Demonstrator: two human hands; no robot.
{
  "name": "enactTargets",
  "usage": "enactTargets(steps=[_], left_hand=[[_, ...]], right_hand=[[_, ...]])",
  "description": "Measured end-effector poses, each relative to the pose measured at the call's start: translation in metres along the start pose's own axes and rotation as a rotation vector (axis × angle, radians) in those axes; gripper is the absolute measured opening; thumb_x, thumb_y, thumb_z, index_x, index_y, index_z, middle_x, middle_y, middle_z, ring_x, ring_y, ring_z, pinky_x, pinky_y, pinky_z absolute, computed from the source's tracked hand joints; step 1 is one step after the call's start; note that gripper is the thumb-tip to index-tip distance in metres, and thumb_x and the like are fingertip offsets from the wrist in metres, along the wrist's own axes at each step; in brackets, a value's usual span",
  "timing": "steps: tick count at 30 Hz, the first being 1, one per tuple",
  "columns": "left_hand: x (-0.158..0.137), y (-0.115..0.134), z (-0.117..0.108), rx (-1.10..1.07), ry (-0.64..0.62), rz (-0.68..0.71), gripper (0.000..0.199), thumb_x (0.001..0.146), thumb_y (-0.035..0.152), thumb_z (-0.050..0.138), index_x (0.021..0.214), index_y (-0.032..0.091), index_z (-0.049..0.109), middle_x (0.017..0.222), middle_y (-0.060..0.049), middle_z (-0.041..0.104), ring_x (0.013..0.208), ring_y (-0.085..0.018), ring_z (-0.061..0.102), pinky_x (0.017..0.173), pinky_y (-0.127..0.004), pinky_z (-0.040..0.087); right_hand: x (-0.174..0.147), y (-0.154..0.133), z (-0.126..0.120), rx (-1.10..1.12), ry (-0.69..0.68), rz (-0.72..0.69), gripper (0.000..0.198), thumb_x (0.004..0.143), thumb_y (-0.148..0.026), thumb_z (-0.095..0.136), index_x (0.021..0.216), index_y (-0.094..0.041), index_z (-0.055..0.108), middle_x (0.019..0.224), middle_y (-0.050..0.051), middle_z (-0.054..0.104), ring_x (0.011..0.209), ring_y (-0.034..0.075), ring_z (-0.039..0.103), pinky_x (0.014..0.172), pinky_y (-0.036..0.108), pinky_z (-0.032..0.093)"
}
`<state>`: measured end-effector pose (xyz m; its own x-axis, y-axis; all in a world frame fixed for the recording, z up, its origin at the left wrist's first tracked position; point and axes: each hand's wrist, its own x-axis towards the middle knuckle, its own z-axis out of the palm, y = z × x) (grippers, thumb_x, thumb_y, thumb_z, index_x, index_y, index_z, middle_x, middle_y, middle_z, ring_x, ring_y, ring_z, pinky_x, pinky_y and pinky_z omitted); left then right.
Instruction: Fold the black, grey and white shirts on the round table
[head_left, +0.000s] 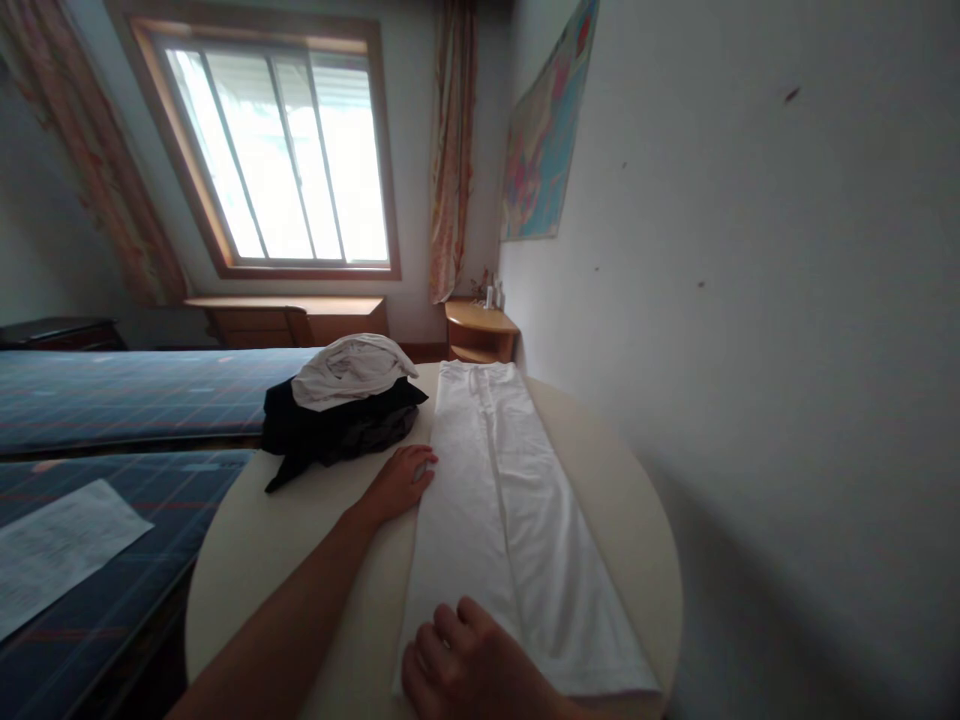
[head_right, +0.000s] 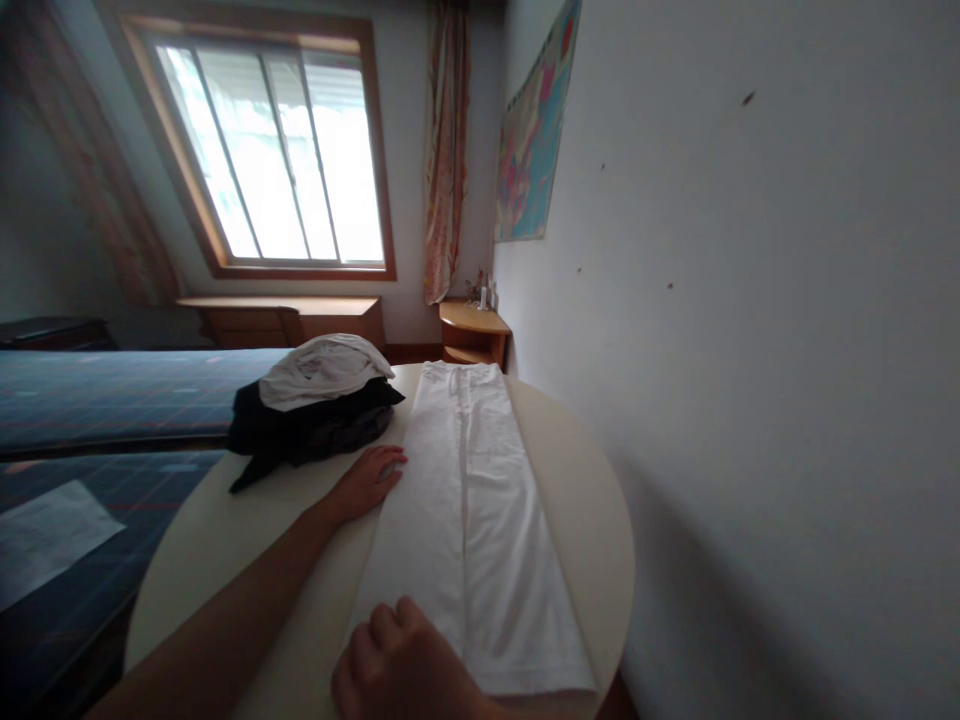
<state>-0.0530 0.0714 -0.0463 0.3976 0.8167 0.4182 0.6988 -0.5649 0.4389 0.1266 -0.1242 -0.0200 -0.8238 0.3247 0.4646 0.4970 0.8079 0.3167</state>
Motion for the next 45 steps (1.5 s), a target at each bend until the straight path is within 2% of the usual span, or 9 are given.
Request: enactTargets(steps=[6, 14, 22, 30, 34, 36, 39, 41, 45], left_hand=[[0.001, -0.001, 0.001, -0.037, 0.014, -0.012, 0.032, 0.092, 0.029, 0.050, 0.117, 0.019, 0.066, 0.127, -0.010, 0.065, 0.123, -0.025, 0.056, 0.112, -0.045, 0.041], [0.003, 0.005, -0.001, 0.068, 0.039, -0.070, 0.026, 0.089, 0.023, 0.055, 0.111, 0.019, 0.067, 0.119, -0.010, 0.067, 0.117, -0.024, 0.058, 0.109, -0.042, 0.043], [0.011, 0.036, -0.007, 0.356, -0.009, -0.212, 0.021, 0.093, 0.018, 0.049, 0.087, 0.019, 0.069, 0.098, -0.010, 0.068, 0.103, -0.025, 0.061, 0.092, -0.036, 0.048], [0.010, 0.041, -0.009, 0.443, 0.017, -0.321, 0.022, 0.092, 0.017, 0.046, 0.090, 0.017, 0.068, 0.100, -0.012, 0.067, 0.102, -0.028, 0.062, 0.083, -0.036, 0.050], [0.010, 0.040, -0.008, 0.456, 0.051, -0.338, 0.023, 0.093, 0.021, 0.047, 0.098, 0.019, 0.069, 0.104, -0.009, 0.069, 0.103, -0.024, 0.063, 0.088, -0.034, 0.051], [0.010, 0.040, -0.006, 0.407, 0.065, -0.240, 0.027, 0.094, 0.023, 0.048, 0.112, 0.017, 0.067, 0.115, -0.010, 0.068, 0.112, -0.023, 0.061, 0.099, -0.035, 0.048], [0.007, 0.041, -0.001, 0.322, -0.069, -0.051, 0.041, 0.094, 0.029, 0.050, 0.133, 0.018, 0.059, 0.141, -0.011, 0.057, 0.132, -0.024, 0.050, 0.114, -0.039, 0.036], [0.004, 0.044, 0.002, 0.309, -0.189, -0.031, 0.048, 0.095, 0.036, 0.051, 0.140, 0.021, 0.055, 0.151, -0.012, 0.048, 0.141, -0.029, 0.041, 0.118, -0.048, 0.030], [-0.003, 0.054, 0.002, 0.286, -0.315, 0.031, 0.054, 0.095, 0.042, 0.051, 0.147, 0.027, 0.047, 0.159, -0.011, 0.037, 0.148, -0.034, 0.028, 0.120, -0.058, 0.020]], right_hand=[[0.013, -0.013, 0.006, 0.042, 0.022, -0.078, 0.025, 0.088, -0.025, 0.063, 0.067, -0.020, 0.051, 0.057, 0.000, 0.052, 0.051, 0.016, 0.048, 0.041, 0.028, 0.017], [0.022, -0.020, 0.023, 0.057, 0.010, -0.026, 0.027, 0.087, -0.028, 0.064, 0.063, -0.020, 0.054, 0.055, 0.002, 0.051, 0.054, 0.017, 0.047, 0.045, 0.028, 0.025], [0.025, -0.020, 0.024, -0.016, 0.158, 0.057, 0.025, 0.084, -0.028, 0.065, 0.063, -0.019, 0.055, 0.057, 0.003, 0.055, 0.053, 0.017, 0.048, 0.047, 0.030, 0.029], [0.022, -0.020, 0.021, 0.006, 0.159, 0.018, 0.025, 0.088, -0.027, 0.061, 0.065, -0.020, 0.053, 0.054, 0.001, 0.052, 0.052, 0.017, 0.048, 0.046, 0.029, 0.032], [0.019, -0.024, 0.028, 0.009, 0.049, 0.076, 0.026, 0.087, -0.032, 0.065, 0.068, -0.020, 0.053, 0.056, 0.001, 0.054, 0.049, 0.017, 0.050, 0.040, 0.027, 0.027], [0.018, -0.025, 0.032, 0.053, -0.033, 0.030, 0.027, 0.087, -0.035, 0.067, 0.068, -0.021, 0.053, 0.057, 0.000, 0.055, 0.049, 0.017, 0.051, 0.038, 0.026, 0.025], [0.017, -0.022, 0.031, 0.150, -0.159, -0.039, 0.024, 0.086, -0.036, 0.069, 0.072, -0.022, 0.055, 0.061, 0.000, 0.059, 0.051, 0.018, 0.055, 0.036, 0.026, 0.025], [0.016, -0.014, 0.021, 0.253, -0.234, -0.084, 0.017, 0.087, -0.034, 0.068, 0.078, -0.023, 0.059, 0.070, 0.000, 0.065, 0.053, 0.017, 0.057, 0.037, 0.026, 0.028], [0.015, 0.024, -0.018, 0.689, -0.396, -0.198, 0.016, 0.095, -0.027, 0.058, 0.111, -0.026, 0.063, 0.100, -0.003, 0.072, 0.073, 0.008, 0.066, 0.055, 0.016, 0.041]])
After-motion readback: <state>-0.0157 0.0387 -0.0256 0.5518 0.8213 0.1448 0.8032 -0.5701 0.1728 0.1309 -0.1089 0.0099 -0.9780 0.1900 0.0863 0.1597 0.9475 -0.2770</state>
